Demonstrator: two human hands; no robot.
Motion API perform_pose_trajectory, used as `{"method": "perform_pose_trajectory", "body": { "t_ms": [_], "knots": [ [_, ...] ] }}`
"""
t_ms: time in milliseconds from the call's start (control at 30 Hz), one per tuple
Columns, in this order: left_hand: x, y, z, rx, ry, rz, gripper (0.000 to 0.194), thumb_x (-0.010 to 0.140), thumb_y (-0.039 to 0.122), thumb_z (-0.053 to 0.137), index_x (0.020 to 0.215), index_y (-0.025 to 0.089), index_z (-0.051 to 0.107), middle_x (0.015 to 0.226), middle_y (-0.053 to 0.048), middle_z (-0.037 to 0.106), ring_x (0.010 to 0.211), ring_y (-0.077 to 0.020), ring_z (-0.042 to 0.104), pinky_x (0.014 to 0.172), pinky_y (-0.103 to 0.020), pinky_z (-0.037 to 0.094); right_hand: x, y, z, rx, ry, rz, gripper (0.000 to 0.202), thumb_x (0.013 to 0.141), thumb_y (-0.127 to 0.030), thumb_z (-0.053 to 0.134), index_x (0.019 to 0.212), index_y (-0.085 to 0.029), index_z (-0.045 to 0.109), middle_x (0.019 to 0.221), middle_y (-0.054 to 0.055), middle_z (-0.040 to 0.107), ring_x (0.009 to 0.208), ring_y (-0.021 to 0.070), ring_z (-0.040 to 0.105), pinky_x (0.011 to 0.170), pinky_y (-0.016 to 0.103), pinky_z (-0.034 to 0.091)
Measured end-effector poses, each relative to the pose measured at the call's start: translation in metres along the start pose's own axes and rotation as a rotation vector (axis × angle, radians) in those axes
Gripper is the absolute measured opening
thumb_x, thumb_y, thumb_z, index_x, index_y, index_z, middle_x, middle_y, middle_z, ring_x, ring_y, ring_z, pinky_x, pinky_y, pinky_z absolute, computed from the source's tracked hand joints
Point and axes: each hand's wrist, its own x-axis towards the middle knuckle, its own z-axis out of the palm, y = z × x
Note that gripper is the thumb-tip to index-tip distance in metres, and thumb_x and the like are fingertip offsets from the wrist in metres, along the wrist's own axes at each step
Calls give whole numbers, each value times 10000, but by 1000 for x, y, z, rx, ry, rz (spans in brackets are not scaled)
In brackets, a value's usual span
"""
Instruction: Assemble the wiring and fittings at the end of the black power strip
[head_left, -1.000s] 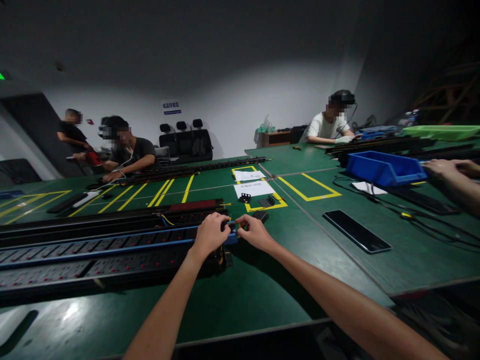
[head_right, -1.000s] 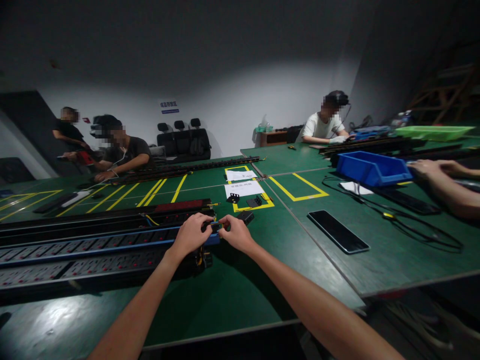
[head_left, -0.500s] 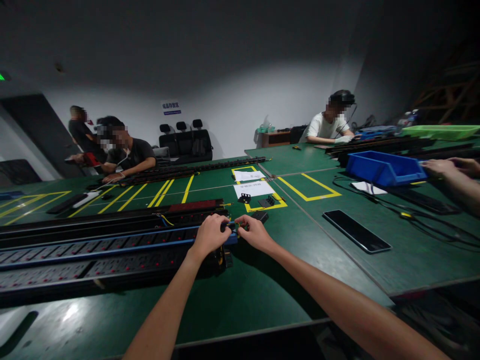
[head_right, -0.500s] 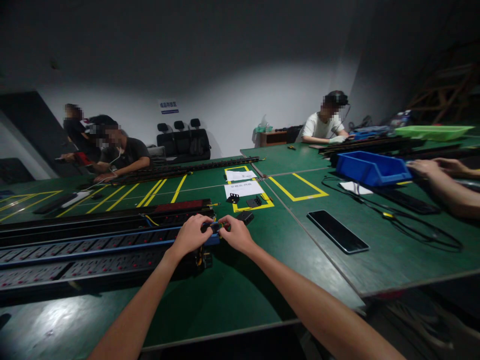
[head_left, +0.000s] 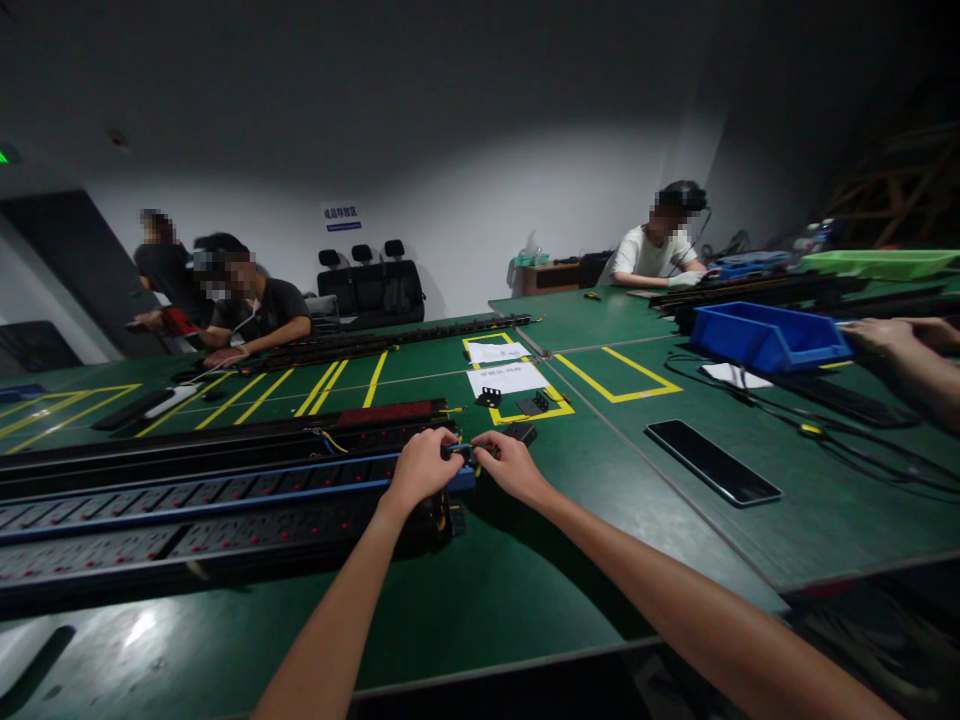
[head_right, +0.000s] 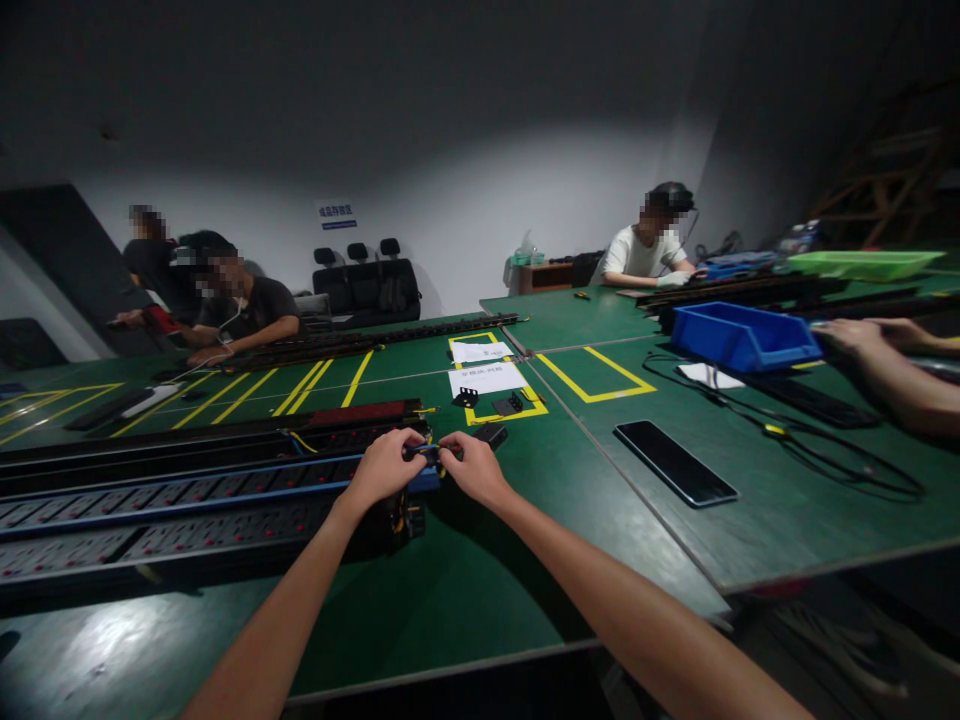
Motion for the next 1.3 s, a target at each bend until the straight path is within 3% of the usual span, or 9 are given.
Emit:
{"method": "perform_pose_trajectory", "body": {
  "t_ms": [267, 633, 1000, 1300],
  "knots": [
    [2, -1, 0, -14, 2, 10, 197, 823, 283, 580, 966, 234, 707, 991, -38, 722, 932, -208, 652, 800, -286, 488, 1, 4, 3, -25, 19, 2, 248, 807, -244, 583, 995, -178, 731, 869, 45, 735, 733, 176, 638, 677, 268, 454],
    [7, 12, 0, 105, -17, -101, 166, 787, 281, 598, 912, 253, 703, 962, -45, 698, 897, -227, 662, 748, -293, 484, 2, 6, 4, -39, 15, -20, 240, 807, -234, 576, 980, -187, 734, 765, 13, 699, 665, 154, 593, 617, 244, 404],
    [8, 11, 1, 123, -35, -83, 204, 810, 258, 576, 950, 238, 724, 1014, -68, 703, 949, -242, 674, 810, -301, 496, 2, 6, 5, -21, 7, -9, 234, 813, -222, 575, 985, -195, 730, 891, 29, 740, 731, 166, 628, 655, 251, 438],
    [8, 11, 0, 117, -43, -108, 182, 803, 284, 606, 948, 250, 710, 1025, -63, 683, 922, -240, 674, 777, -301, 502, 1, 3, 2, -17, -10, -26, 227, 817, -233, 571, 975, -189, 727, 867, 24, 734, 716, 164, 621, 650, 252, 427]
  ]
}}
